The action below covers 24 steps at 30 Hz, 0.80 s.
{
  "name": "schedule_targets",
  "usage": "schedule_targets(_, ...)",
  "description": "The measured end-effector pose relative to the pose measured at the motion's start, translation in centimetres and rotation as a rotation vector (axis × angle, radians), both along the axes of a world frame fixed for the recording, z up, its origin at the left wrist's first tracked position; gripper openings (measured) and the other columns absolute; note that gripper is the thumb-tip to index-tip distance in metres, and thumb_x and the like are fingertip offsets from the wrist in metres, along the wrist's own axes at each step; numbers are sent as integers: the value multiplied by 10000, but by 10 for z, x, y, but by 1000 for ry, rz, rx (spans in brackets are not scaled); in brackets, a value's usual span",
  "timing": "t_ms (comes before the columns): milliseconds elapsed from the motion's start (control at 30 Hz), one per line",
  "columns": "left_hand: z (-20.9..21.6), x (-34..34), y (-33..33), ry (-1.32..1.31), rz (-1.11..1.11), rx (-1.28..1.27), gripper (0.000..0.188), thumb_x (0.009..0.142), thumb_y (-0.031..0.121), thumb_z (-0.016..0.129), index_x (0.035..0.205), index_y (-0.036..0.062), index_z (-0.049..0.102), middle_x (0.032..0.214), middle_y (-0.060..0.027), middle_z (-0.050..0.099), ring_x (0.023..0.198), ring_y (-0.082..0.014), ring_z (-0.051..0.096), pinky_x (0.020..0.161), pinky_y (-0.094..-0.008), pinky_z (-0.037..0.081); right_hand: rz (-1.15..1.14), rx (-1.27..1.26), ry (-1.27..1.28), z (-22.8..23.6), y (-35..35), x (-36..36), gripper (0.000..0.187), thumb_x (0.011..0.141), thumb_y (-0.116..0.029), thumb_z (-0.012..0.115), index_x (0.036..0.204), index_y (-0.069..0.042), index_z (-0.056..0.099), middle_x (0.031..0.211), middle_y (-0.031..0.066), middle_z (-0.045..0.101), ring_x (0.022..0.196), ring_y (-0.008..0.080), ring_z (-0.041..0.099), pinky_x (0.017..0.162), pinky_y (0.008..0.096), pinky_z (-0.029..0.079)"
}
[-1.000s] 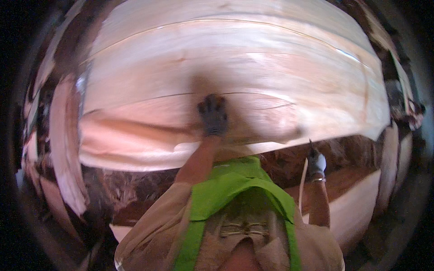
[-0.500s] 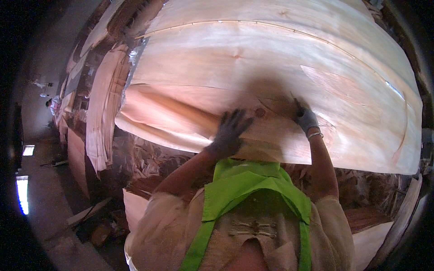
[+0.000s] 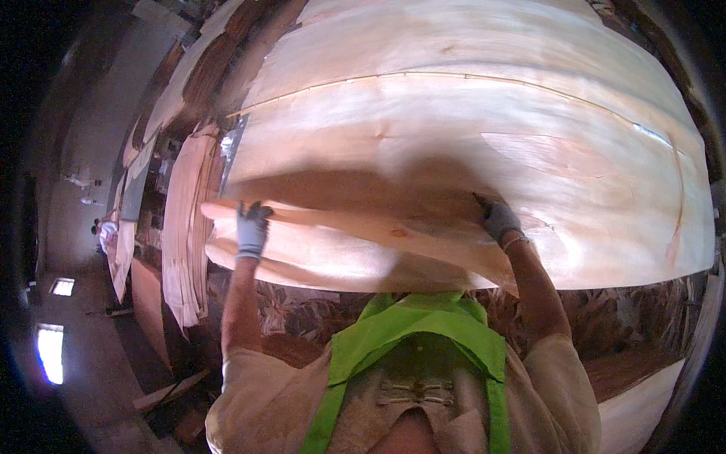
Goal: The person applies a patch of wood veneer to a large plywood sheet using glue and a small knife to trim the edges, then repeats the process on a second sheet.
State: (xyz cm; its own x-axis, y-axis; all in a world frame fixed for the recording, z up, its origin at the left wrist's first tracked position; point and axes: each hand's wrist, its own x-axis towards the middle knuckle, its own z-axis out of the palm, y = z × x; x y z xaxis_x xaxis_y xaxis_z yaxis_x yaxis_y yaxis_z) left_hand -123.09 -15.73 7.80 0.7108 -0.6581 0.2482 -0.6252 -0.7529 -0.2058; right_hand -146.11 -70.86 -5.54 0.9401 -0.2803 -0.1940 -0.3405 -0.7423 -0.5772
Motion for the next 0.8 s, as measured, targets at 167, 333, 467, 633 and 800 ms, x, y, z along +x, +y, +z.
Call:
schedule_targets(167,82,86,25,-133,269,43,228,807,103,498,977,170,634,826,-103,660,755,-288,623,871,-450,404,50,-15,-43,23,9,2,446,800,-96,470,1229,-195,538,1156,144,578,1081,342,530,917,402,432)
schedule_targets(333,140,155,28,-331,470,-33,177,801,203,531,940,156,630,789,-142,649,759,-301,625,818,-441,429,74,56,-180,21,16,3,513,777,-136,594,1276,-96,477,1304,123,479,1255,290,382,1057,345,303)
schedule_targets(467,168,216,44,-546,517,-163,135,827,219,530,877,139,626,754,-143,647,717,-318,622,790,-424,434,-100,44,-110,23,36,7,440,790,-85,539,1228,-116,503,1197,163,533,1124,322,495,939,378,412)
schedule_targets(633,184,267,39,-788,300,-409,126,826,165,552,919,157,635,724,-111,634,712,-289,608,763,-420,437,-36,-251,233,26,36,25,278,770,-108,573,1046,-78,585,897,207,624,855,358,595,751,382,478)
schedule_targets(800,108,280,4,-494,149,-299,347,822,141,502,1162,147,571,1015,-108,601,939,-267,561,928,-453,389,-191,57,-225,70,24,100,141,816,-178,629,805,-37,635,566,38,538,503,146,517,465,295,412)
